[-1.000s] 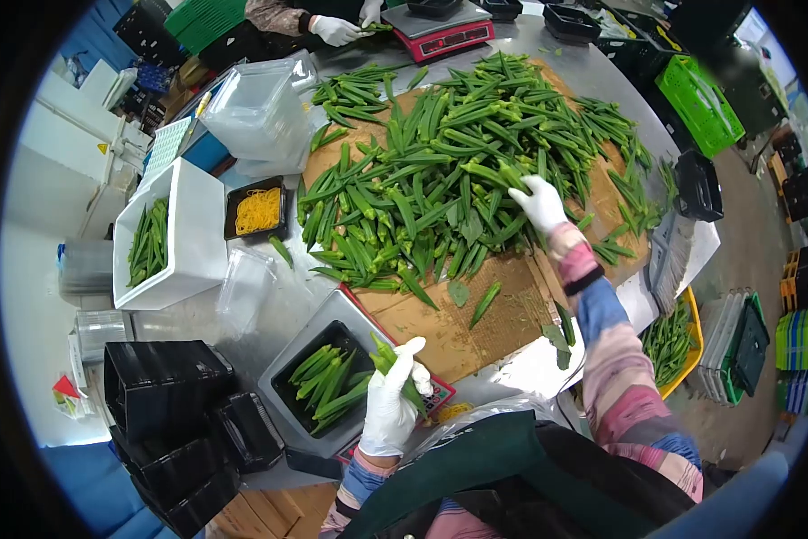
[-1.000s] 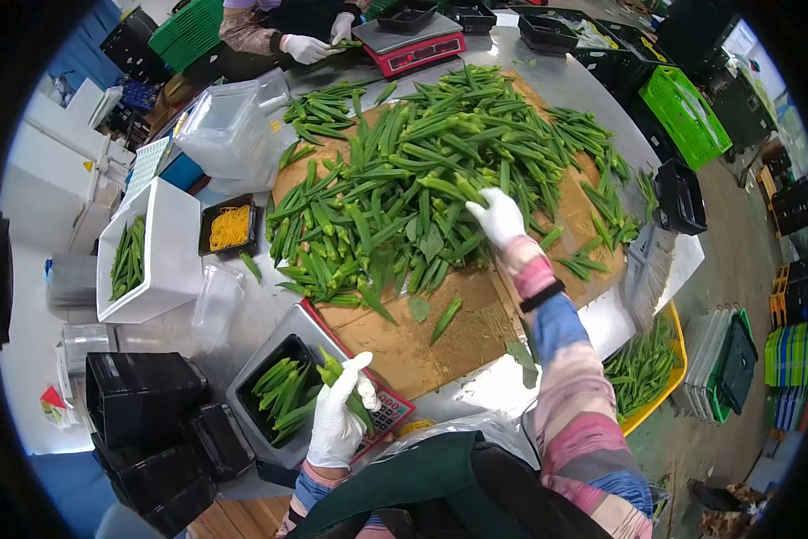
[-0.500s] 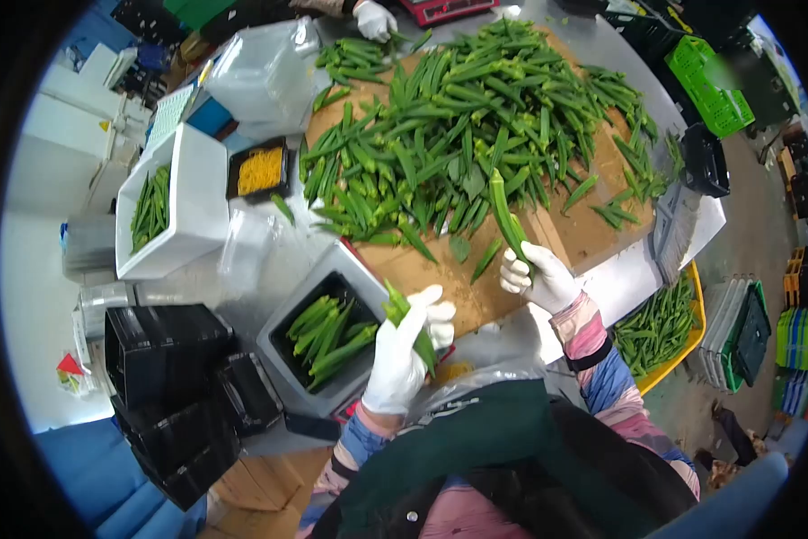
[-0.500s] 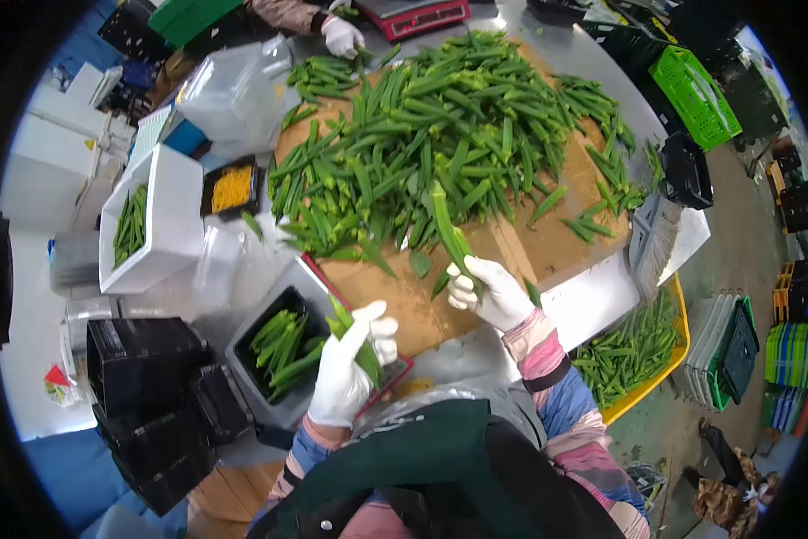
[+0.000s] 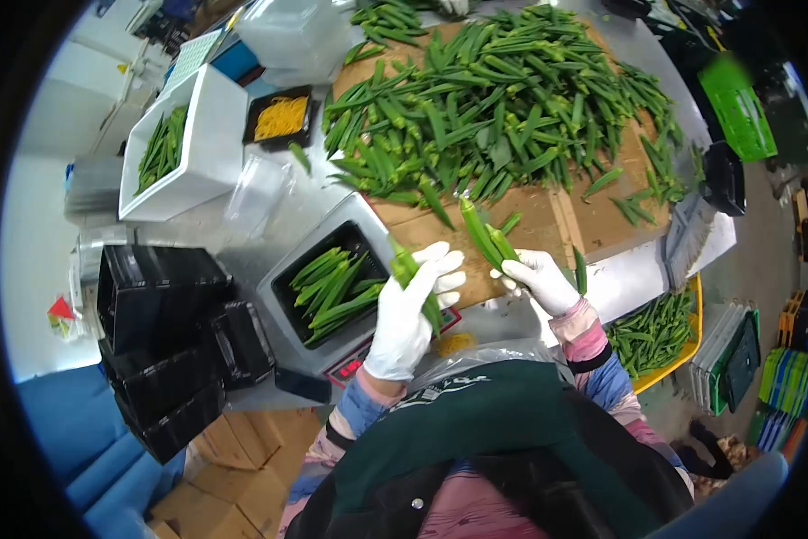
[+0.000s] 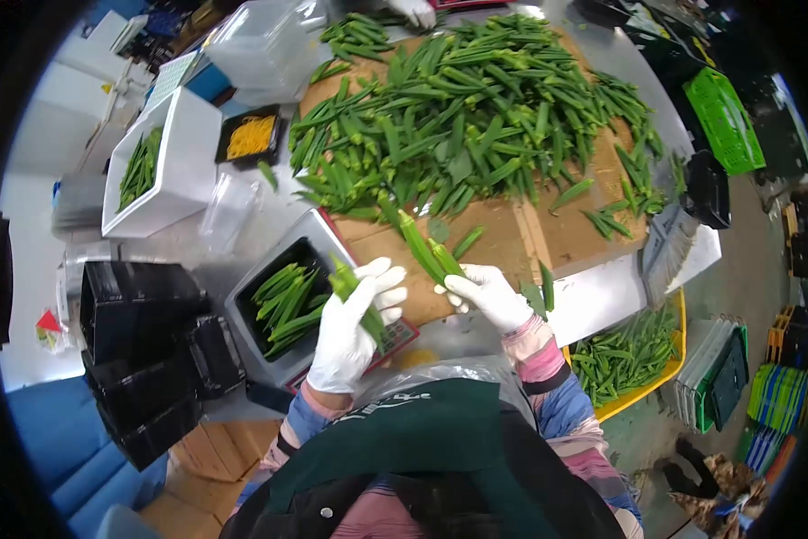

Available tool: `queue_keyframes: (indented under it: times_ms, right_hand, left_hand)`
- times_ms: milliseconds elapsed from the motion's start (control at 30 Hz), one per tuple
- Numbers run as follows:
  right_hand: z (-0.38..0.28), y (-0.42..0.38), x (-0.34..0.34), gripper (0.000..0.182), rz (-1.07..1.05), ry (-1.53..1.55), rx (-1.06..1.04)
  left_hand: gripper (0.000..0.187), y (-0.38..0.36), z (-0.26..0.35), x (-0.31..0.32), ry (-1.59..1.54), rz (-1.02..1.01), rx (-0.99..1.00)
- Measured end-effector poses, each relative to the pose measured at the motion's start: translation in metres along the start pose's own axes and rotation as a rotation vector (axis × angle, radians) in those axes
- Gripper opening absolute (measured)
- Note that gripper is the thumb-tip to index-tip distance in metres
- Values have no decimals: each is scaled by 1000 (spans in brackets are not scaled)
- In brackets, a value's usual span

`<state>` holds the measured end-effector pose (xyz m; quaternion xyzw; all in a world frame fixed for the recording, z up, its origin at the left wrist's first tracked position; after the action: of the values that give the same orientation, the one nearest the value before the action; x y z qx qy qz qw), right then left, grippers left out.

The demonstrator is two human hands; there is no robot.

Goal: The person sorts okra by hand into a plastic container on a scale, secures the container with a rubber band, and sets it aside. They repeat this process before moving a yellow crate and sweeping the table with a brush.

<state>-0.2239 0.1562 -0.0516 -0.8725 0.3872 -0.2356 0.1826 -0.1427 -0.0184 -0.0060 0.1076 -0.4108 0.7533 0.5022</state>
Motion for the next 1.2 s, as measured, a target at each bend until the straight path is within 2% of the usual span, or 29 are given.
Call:
queue_keyframes:
  times_ms: [67, 100, 200, 267, 333, 400, 500, 600, 667, 700, 733, 767, 833, 867, 933, 1000, 1033, 1133, 1167, 1200]
  right_hand:
    - [6, 4, -38, 25, 111, -299, -3]
    - [25, 3, -62, 23, 105, -443, 92]
    - [41, -33, -113, 26, 105, -606, 90]
    - [51, -77, -153, 27, 199, -609, 107]
    - [86, -136, -214, 26, 256, -673, 382]
    - [103, -193, -248, 25, 286, -648, 529]
    - [129, -250, -324, 27, 638, -1373, 589]
    - [66, -192, -297, 32, 878, -706, 119]
    - [31, -131, -277, 31, 921, -533, -29]
    - [10, -102, -266, 29, 933, -587, 0]
    - [3, -67, -262, 32, 941, -264, -276]
    - [-6, -35, -276, 36, 963, -515, -232]
    - [-43, 12, -269, 37, 1040, -438, -400]
    - [-50, 32, -276, 39, 1119, -459, -405]
    - [-49, 71, -295, 45, 1232, -607, -291]
    - [-36, 96, -301, 48, 1243, -659, -166]
    - [-37, 100, -299, 43, 1272, -716, -200]
    - [-24, 96, -300, 37, 1053, -366, -367]
    - [-25, 84, -294, 30, 1009, -317, -435]
    - [-14, 72, -294, 28, 945, -139, -373]
  left_hand:
    - [39, 0, -3, -4, -10, 25, -17]
    - [39, 0, -5, -6, -28, 14, -21]
    - [37, -1, -6, -6, -43, 9, -35]
    - [38, 1, -9, -11, -53, 4, -33]
    - [37, 2, -10, -12, -26, 38, -50]
    - [37, 4, -14, -14, -18, 39, -60]
    - [37, 10, -23, -8, -36, 10, -94]
    - [37, 14, -31, -1, -22, -3, -137]
    - [37, 14, -34, 6, -30, -28, -154]
    - [37, 12, -32, 9, 0, -15, -155]
    - [37, 10, -30, 9, 16, -8, -153]
    - [37, 9, -28, 9, 32, -1, -150]
    - [38, 4, -22, 6, 66, 41, -144]
    - [38, 3, -20, 2, 68, 66, -137]
    - [38, 0, -17, -6, 67, 117, -122]
    - [38, 1, -17, -13, 41, 119, -110]
    - [38, 2, -17, -15, 26, 126, -108]
    - [37, 4, -17, -16, 4, 141, -99]
    - [37, 4, -17, -15, 7, 141, -97]
    - [37, 4, -17, -14, 13, 140, -99]
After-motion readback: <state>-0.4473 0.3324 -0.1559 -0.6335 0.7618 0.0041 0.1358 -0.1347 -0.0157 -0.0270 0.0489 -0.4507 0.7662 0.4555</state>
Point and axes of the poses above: each hand's wrist, its own y-axis towards the middle knuckle, its own x-axis out of the palm, z = x × y, the point moved 8 cm from there along y, towards the middle knuckle
